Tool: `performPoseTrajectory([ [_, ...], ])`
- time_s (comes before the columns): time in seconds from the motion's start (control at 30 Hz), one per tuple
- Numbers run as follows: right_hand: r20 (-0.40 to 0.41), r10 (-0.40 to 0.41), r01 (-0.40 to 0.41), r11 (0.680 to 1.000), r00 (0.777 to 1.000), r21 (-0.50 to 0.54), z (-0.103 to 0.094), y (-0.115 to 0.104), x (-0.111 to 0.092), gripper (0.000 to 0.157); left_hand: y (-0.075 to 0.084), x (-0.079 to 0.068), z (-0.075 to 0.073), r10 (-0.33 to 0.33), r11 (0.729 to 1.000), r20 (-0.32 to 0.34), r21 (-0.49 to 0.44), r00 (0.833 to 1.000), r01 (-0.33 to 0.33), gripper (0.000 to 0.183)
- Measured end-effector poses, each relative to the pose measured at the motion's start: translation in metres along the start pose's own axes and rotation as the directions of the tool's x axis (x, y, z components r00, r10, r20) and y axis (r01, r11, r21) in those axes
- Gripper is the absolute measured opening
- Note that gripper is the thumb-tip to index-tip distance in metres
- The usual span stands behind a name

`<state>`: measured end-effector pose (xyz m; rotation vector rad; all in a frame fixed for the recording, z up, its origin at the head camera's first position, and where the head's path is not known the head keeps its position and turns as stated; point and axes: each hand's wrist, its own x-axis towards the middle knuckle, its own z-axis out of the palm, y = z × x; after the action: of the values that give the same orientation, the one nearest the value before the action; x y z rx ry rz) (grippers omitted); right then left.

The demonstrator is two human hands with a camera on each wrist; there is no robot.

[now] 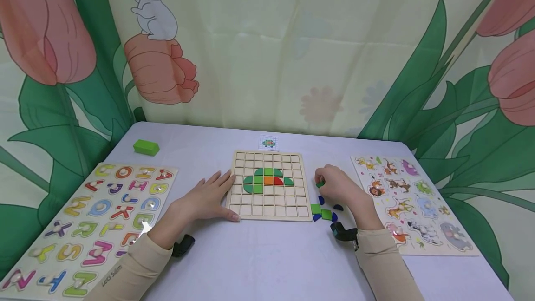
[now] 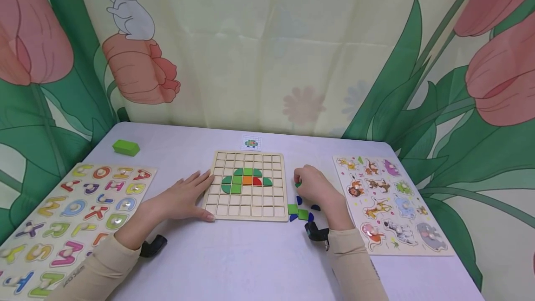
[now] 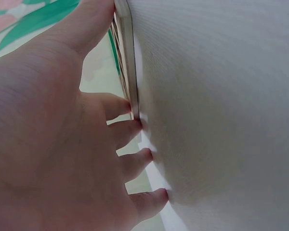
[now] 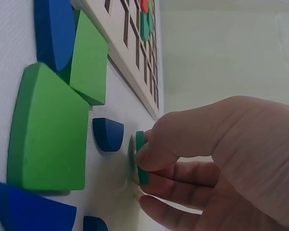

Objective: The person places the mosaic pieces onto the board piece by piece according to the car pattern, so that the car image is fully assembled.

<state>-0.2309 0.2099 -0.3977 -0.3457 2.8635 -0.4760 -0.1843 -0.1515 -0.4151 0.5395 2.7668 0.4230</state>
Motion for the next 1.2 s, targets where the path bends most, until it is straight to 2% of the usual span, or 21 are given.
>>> performPoseTrajectory([
  [0.43,-0.013,-0.017,0.017,0.999,1.000,0.043,0.003,-0.002,0.002,0.026,0.001,-0.001,-0.001,-0.001,1.000,0.002,-0.003,1.000,0.001,0.119],
  [0.77,-0.018,-0.063,0.064,0.997,0.998,0.032,0.007,-0.004,0.006,0.023,0.001,-0.001,-0.002,0.004,1.000,0.004,-0.004,1.000,-0.004,0.119],
  [1.2,0.028,-0.086,0.086,0.996,0.996,0.008,-0.001,-0.012,0.001,0.027,0.000,0.000,0.000,-0.003,1.000,0.004,0.003,1.000,0.003,0.120],
])
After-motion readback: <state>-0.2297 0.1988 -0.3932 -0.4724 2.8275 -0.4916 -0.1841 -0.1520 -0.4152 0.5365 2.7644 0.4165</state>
